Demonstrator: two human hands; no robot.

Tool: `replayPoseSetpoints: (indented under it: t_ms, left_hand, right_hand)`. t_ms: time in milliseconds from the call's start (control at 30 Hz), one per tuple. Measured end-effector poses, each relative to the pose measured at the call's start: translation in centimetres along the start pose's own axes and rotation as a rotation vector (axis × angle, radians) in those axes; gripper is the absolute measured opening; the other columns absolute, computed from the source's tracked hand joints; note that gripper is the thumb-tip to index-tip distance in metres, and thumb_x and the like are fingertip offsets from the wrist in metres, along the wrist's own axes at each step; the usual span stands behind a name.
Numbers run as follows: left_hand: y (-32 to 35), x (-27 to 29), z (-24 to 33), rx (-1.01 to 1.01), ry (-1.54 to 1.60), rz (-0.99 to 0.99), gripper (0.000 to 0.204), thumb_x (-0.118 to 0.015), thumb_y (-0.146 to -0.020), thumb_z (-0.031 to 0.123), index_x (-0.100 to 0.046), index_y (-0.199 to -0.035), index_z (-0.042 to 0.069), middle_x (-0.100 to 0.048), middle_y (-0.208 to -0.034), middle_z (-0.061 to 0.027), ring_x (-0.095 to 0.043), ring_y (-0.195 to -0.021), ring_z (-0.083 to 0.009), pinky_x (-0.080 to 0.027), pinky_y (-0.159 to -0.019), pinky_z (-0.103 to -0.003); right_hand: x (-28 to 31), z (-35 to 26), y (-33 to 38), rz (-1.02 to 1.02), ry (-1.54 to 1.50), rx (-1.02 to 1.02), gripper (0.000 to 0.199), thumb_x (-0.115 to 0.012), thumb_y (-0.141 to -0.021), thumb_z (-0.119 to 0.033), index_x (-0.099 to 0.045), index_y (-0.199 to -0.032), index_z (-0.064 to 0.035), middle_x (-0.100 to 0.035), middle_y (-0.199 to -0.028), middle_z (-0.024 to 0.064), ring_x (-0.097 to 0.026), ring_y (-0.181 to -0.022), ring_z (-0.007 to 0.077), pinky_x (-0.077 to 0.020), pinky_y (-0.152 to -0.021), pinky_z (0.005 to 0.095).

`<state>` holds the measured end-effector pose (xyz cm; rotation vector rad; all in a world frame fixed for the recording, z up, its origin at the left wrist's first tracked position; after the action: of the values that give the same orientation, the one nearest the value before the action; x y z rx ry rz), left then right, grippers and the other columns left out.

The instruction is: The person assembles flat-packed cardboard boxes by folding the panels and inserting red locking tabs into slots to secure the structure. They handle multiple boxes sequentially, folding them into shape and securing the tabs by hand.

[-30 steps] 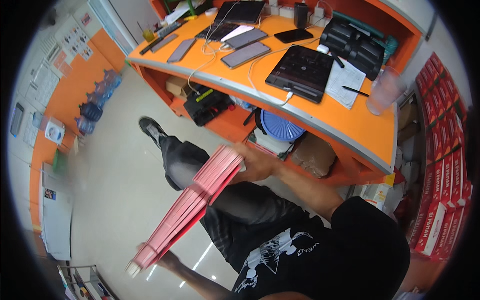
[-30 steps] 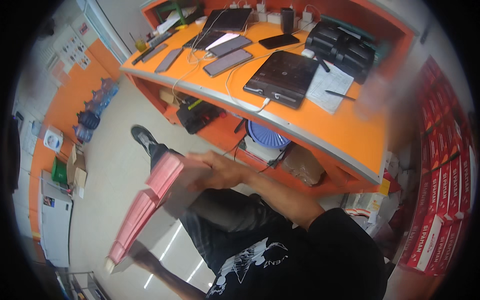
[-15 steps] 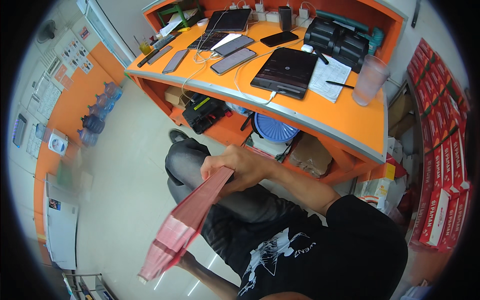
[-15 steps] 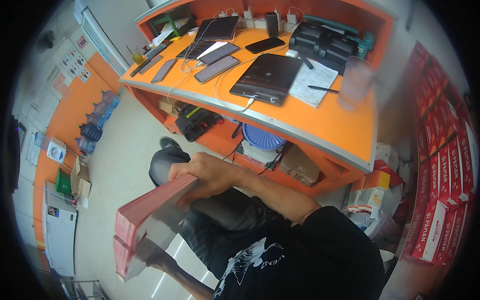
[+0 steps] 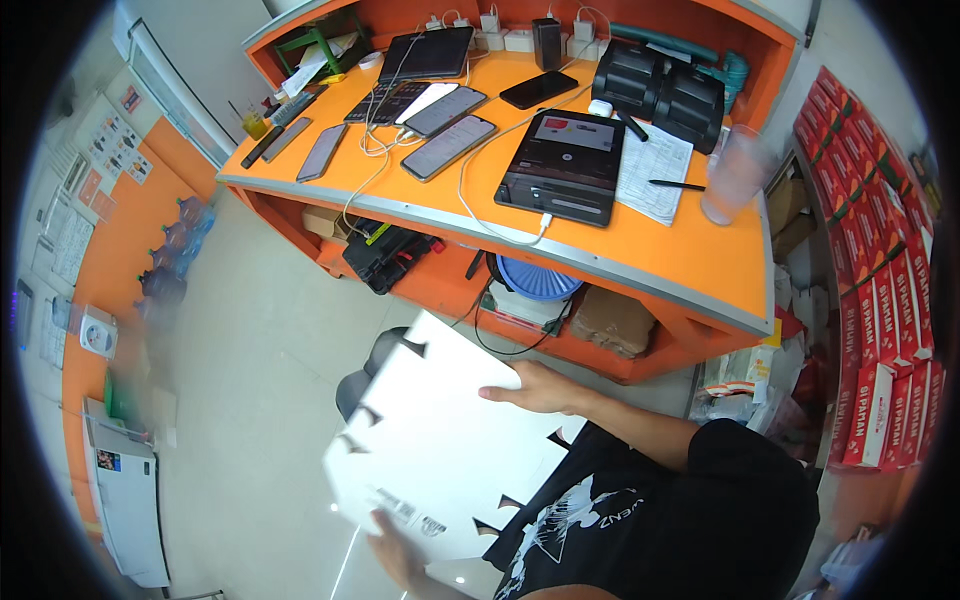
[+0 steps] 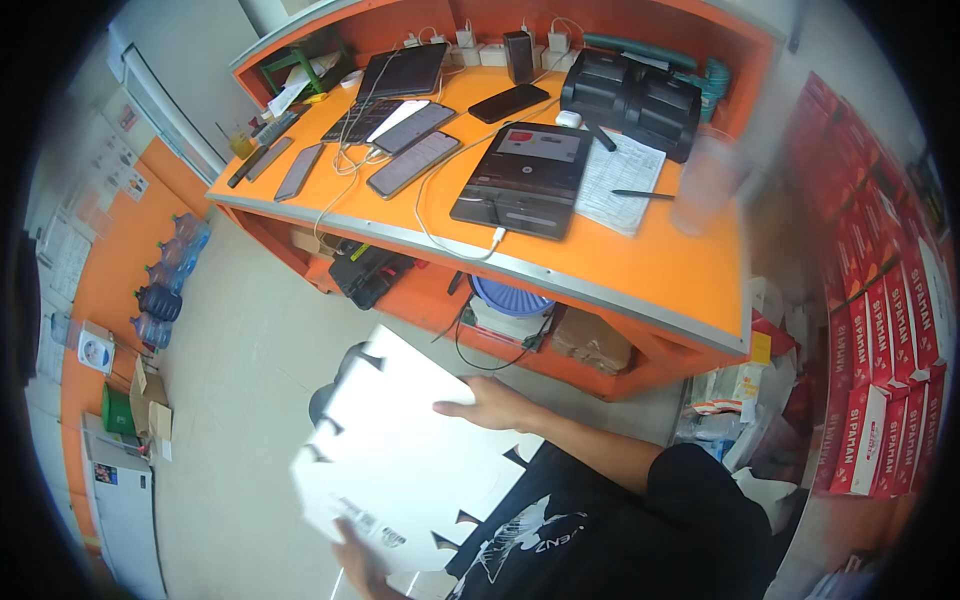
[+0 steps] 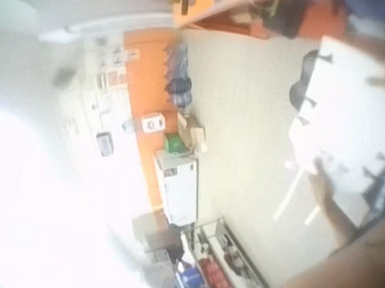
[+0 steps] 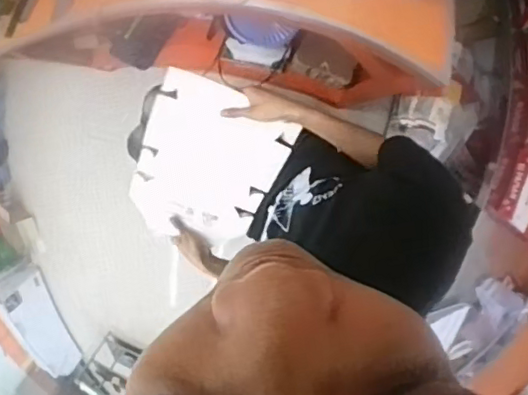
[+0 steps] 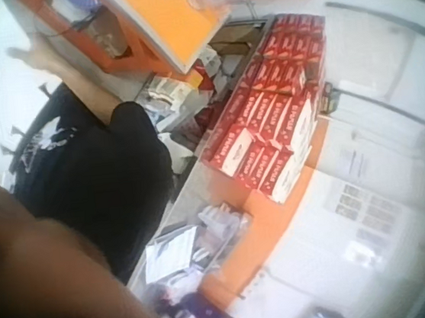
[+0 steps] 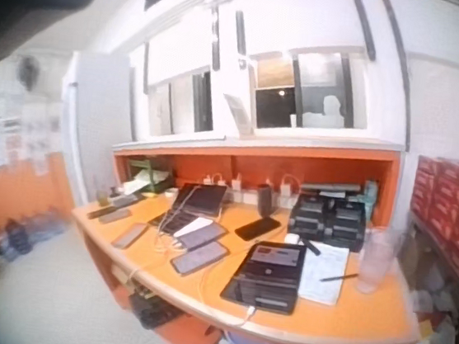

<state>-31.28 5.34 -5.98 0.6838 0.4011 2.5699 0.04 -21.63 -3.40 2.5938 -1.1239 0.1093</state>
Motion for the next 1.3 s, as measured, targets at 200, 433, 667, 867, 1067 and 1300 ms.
replayPoseSetpoints:
  t_ms: [200, 433, 667, 867, 1067, 1300]
  left_hand:
    - [-5.7, -3.5, -4.1, 0.116, 0.112, -0.172, 0.069, -0.053, -0.108, 0.05, -0.056, -0.132, -0.015, -0.07, -0.118, -0.0214, -0.071, -0.098, -0.0263, -0.058, -0.082, -0.038]
    - [-10.6, -4.0, -5.6, 0.049, 0.033, -0.115, 0.063, -0.06, -0.108, 0.038, -0.045, -0.145, -0.011, -0.063, -0.132, -0.0249, -0.068, -0.113, -0.0308, -0.055, -0.095, -0.041]
    - [-9.3, -2.1, 10.8, -0.544, -0.417, 0.281, 0.064, -0.075, -0.097, 0.02, -0.047, -0.151, 0.002, -0.053, -0.15, -0.019, -0.049, -0.139, -0.0362, -0.042, -0.111, -0.05]
    - [-13.6, -15.4, 16.7, -0.752, -0.77, -0.219, 0.054, -0.064, -0.101, 0.047, -0.067, -0.13, 0.002, -0.068, -0.13, -0.0171, -0.059, -0.128, -0.035, -0.045, -0.11, -0.046]
    - [-14.5, -17.5, 14.7, -0.719, -0.907, -0.273, 0.049, -0.061, -0.102, 0.044, -0.067, -0.128, 0.003, -0.069, -0.124, -0.0152, -0.062, -0.118, -0.0327, -0.046, -0.109, -0.045]
    - [-14.8, -18.6, 14.8, -0.797, -0.816, -0.229, 0.04, -0.067, -0.099, 0.038, -0.071, -0.111, 0.0, -0.068, -0.109, -0.0142, -0.061, -0.107, -0.0305, -0.049, -0.098, -0.043]
  right_hand:
    - [-2.1, 6.3, -4.8, -0.054, 0.093, -0.218, 0.086, -0.071, -0.093, -0.059, -0.053, -0.145, 0.0062, -0.057, -0.143, 0.0311, -0.058, -0.133, 0.0382, -0.0469, -0.109, 0.0438]
    - [-2.4, 9.5, -10.8, -0.136, 0.121, -0.298, 0.1, -0.068, -0.09, -0.071, -0.054, -0.137, 0.0164, -0.06, -0.134, 0.0367, -0.058, -0.132, 0.043, -0.0464, -0.111, 0.0442]
    - [-4.5, 12.0, -11.3, -0.156, -0.085, -0.311, 0.072, -0.077, -0.091, -0.056, -0.065, -0.128, 0.0048, -0.074, -0.113, 0.0206, -0.072, -0.104, 0.0286, -0.0544, -0.095, 0.0396]
    - [-1.8, 9.3, -9.4, 0.031, -0.017, -0.231, 0.055, -0.074, -0.1, -0.034, -0.057, -0.136, 0.0046, -0.071, -0.121, 0.0168, -0.066, -0.113, 0.0216, -0.0521, -0.097, 0.0356]
    - [3.2, 3.0, -9.1, 0.251, 0.323, 0.024, 0.062, -0.078, -0.094, -0.026, -0.051, -0.14, 0.0062, -0.053, -0.143, 0.0227, -0.057, -0.131, 0.0341, -0.0476, -0.108, 0.0448]
    - [-3.9, -5.6, -15.8, -0.045, 0.588, 0.537, 0.065, -0.08, -0.09, -0.023, -0.053, -0.143, 0.0043, -0.055, -0.145, 0.0209, -0.054, -0.134, 0.0386, -0.0432, -0.112, 0.0459]
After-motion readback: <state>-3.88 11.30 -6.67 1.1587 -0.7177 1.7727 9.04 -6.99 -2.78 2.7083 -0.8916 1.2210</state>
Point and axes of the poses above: each hand's wrist, its own y-axis away from the middle knuckle, its own x-axis out of the back of the hand, z = x × y, the point moved 10 cm from there along -y, towards the middle knuckle
